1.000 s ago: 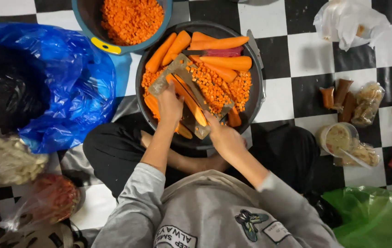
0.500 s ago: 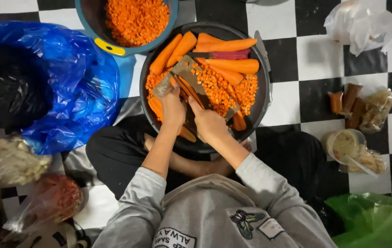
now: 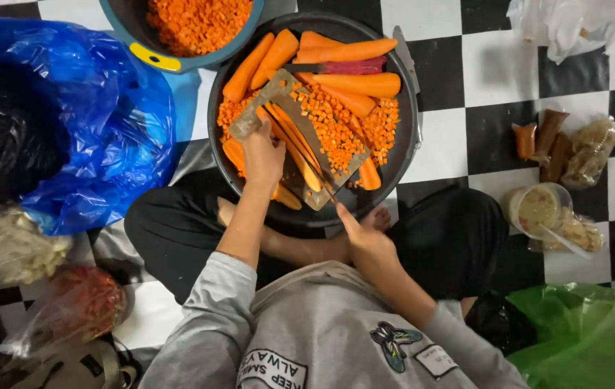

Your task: Chopping whole carrots into small pieces using a large cleaver on a cutting board inside a large bowl.

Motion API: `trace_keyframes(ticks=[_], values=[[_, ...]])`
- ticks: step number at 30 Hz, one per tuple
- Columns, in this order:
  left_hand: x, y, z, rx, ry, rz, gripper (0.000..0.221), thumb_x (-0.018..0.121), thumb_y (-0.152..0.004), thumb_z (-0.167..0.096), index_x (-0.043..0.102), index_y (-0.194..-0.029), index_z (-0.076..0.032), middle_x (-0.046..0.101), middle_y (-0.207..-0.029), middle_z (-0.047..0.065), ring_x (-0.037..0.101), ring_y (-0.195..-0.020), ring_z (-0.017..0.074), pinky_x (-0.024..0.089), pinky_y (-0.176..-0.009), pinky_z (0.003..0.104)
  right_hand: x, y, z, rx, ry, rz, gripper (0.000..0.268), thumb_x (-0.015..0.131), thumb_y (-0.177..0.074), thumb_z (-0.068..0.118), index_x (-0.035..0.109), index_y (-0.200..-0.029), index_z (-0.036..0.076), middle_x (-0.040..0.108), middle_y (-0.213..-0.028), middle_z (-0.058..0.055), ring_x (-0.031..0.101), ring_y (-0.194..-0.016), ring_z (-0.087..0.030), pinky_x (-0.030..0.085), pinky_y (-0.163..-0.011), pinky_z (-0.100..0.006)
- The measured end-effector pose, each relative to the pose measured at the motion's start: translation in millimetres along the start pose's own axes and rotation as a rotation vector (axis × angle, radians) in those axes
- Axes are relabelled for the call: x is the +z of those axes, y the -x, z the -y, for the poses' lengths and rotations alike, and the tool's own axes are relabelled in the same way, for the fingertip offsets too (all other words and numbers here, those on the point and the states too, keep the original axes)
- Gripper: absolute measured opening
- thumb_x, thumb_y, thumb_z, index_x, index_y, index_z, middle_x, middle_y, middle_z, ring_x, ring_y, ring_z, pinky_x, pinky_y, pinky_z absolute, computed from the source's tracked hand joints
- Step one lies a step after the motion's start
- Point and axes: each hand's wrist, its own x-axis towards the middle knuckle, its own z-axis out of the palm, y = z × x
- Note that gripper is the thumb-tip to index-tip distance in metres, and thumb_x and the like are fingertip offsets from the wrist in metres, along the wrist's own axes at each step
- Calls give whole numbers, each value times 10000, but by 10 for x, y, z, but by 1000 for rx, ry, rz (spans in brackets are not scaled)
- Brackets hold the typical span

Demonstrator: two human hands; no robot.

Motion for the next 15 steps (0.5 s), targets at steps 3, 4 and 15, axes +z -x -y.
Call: trace_keyframes(ticks=[3,4,15], values=[[-5,-21,18,61,-48,-23,518,663,-955,31,476,-1424,146,606,-1165,283,713,-1022,348,654,-796,365,32,590,-83,-69,161,46,835,497,-750,109,386,-1561,275,483,-487,87,496,-372,-78,464,-421,-170],[-4,34,12,61,-47,-24,518,663,-955,31,476,-1424,146,606,-1165,283,713,-1022,348,654,-796,365,-60,599,-99,-70,162,45,835,497,-750,109,386,-1561,275,483,-487,87,496,-372,-78,464,-421,-170],[92,7,108,65,114,-166,351,602,-944,102,608,-1289,165,665,-1051,305,693,-1020,401,620,-796,410,225,-882,134,118,-664,382,562,460,-1001,249,286,-1530,325,663,-732,-176,705,-655,-399,528,-620,-477]])
